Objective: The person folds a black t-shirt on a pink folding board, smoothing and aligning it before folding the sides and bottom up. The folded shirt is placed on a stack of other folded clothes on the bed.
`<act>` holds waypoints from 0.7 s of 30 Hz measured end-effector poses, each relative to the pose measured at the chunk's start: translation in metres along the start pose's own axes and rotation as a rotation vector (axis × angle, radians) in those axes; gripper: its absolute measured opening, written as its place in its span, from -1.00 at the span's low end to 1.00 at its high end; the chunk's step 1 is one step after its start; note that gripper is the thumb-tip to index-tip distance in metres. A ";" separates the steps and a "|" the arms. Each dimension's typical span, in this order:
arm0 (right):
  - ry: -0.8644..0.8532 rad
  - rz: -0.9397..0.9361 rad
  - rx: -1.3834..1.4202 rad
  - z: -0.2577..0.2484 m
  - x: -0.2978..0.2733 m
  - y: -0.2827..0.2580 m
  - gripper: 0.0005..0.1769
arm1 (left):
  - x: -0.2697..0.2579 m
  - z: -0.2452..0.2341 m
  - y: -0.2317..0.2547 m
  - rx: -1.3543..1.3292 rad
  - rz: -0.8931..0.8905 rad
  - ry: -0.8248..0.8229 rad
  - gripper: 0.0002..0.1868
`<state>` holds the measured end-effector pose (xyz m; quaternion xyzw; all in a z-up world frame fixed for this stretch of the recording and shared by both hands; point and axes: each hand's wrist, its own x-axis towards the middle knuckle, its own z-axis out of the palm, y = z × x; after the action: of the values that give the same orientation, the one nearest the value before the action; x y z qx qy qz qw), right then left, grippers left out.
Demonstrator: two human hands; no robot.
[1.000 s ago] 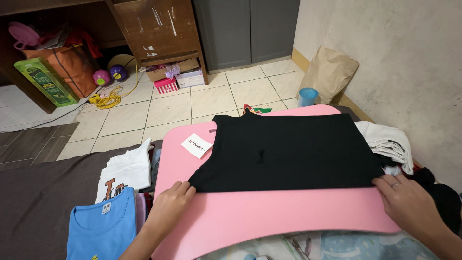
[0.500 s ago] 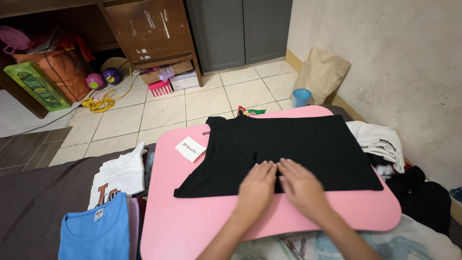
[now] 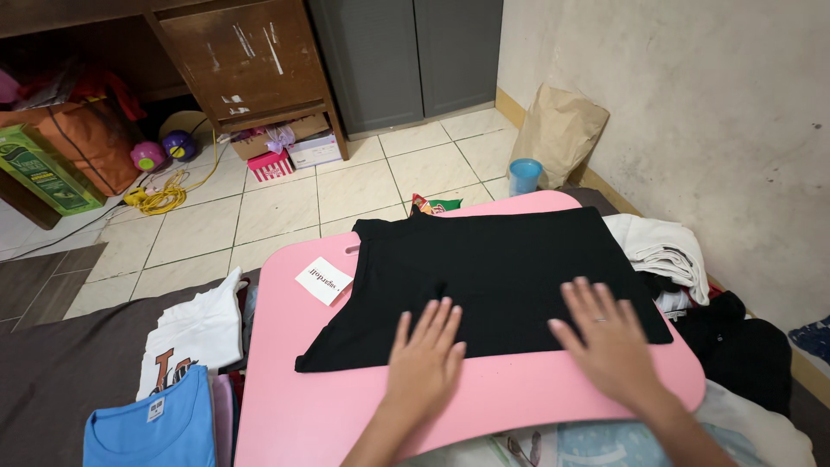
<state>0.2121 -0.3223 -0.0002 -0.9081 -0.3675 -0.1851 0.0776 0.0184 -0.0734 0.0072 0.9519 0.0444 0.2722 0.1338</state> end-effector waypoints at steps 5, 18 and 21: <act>-0.041 0.082 -0.106 0.002 -0.014 0.044 -0.12 | -0.031 -0.023 -0.041 0.197 -0.097 0.085 -0.42; 0.040 -0.117 0.187 -0.035 0.034 -0.017 -0.40 | 0.030 -0.029 -0.035 -0.005 -0.017 0.204 -0.74; -0.099 -0.110 0.439 -0.036 0.064 -0.051 -0.59 | 0.071 -0.014 -0.015 -0.030 0.172 0.028 -0.79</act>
<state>0.2089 -0.2545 0.0580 -0.8560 -0.4511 -0.0599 0.2451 0.0706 -0.0449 0.0504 0.9461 -0.0399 0.2968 0.1235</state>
